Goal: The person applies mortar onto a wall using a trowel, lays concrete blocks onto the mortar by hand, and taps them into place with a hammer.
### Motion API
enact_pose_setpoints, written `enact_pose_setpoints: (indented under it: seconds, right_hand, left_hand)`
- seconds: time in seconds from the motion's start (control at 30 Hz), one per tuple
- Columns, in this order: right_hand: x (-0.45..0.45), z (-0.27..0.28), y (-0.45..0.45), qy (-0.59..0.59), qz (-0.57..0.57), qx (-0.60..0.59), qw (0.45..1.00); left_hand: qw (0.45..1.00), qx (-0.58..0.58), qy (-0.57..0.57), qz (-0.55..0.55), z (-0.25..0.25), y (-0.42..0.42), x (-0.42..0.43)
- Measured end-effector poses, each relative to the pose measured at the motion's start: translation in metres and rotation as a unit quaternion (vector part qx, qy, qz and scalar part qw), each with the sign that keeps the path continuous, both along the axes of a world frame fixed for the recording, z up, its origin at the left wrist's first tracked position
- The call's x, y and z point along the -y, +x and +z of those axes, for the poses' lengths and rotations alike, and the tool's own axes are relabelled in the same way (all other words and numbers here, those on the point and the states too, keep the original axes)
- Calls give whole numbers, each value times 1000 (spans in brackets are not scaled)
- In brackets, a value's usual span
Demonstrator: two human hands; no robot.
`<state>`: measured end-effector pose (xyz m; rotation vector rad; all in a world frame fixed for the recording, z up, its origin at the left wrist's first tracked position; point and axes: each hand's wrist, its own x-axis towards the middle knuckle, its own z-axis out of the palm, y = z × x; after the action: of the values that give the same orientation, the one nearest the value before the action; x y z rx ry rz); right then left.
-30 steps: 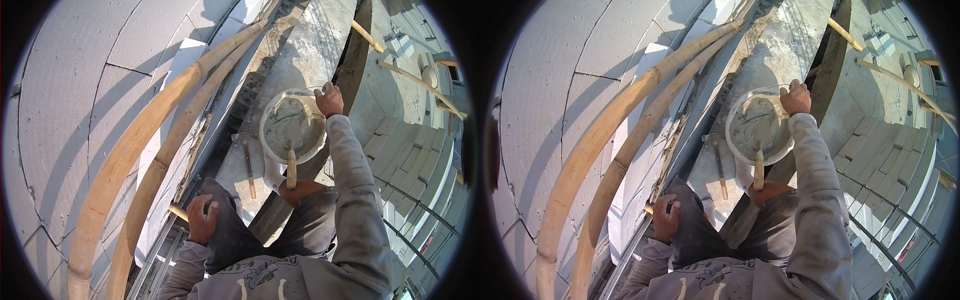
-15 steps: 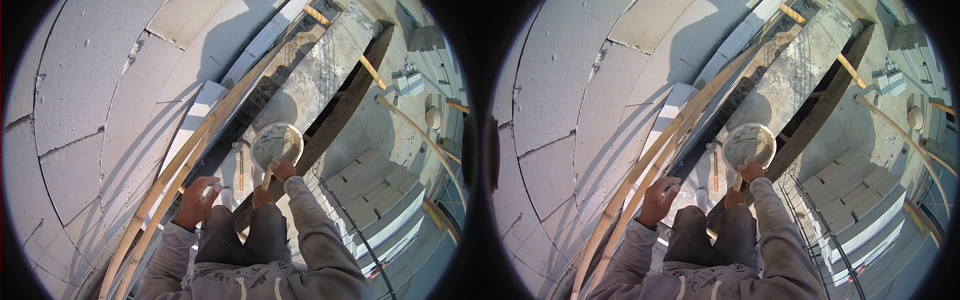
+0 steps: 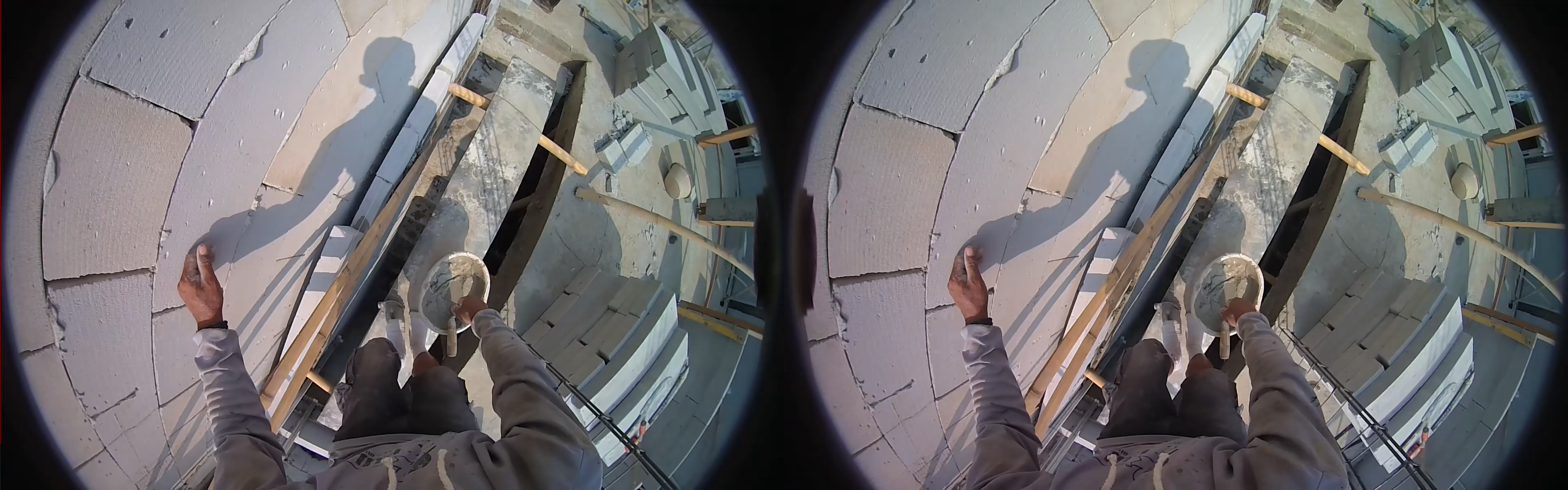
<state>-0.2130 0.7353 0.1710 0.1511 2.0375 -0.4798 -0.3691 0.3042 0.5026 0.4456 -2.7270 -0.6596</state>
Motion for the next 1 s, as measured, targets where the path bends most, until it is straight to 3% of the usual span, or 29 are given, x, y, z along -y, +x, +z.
enact_pose_setpoints:
  seconds: [0.07,0.3,0.4,0.7,0.87,1.0]
  right_hand:
    - [-11,14,-7,10,-20,-7,1000]
    - [-56,62,-56,88,-8,21,996]
    - [-103,59,-84,73,56,-18,996]
    - [-176,127,-212,144,84,-36,985]
    - [-225,153,-294,151,40,-86,984]
    - [-259,142,-360,168,44,-117,978]
  left_hand:
    - [998,-41,36,13,-27,-2,31]
    - [996,-65,44,38,-30,-6,23]
    - [994,-72,-4,84,-34,-11,19]
    - [980,-54,42,185,-25,-23,1]
    - [977,-51,47,202,-29,-22,2]
    - [960,-81,65,261,-42,-24,-2]
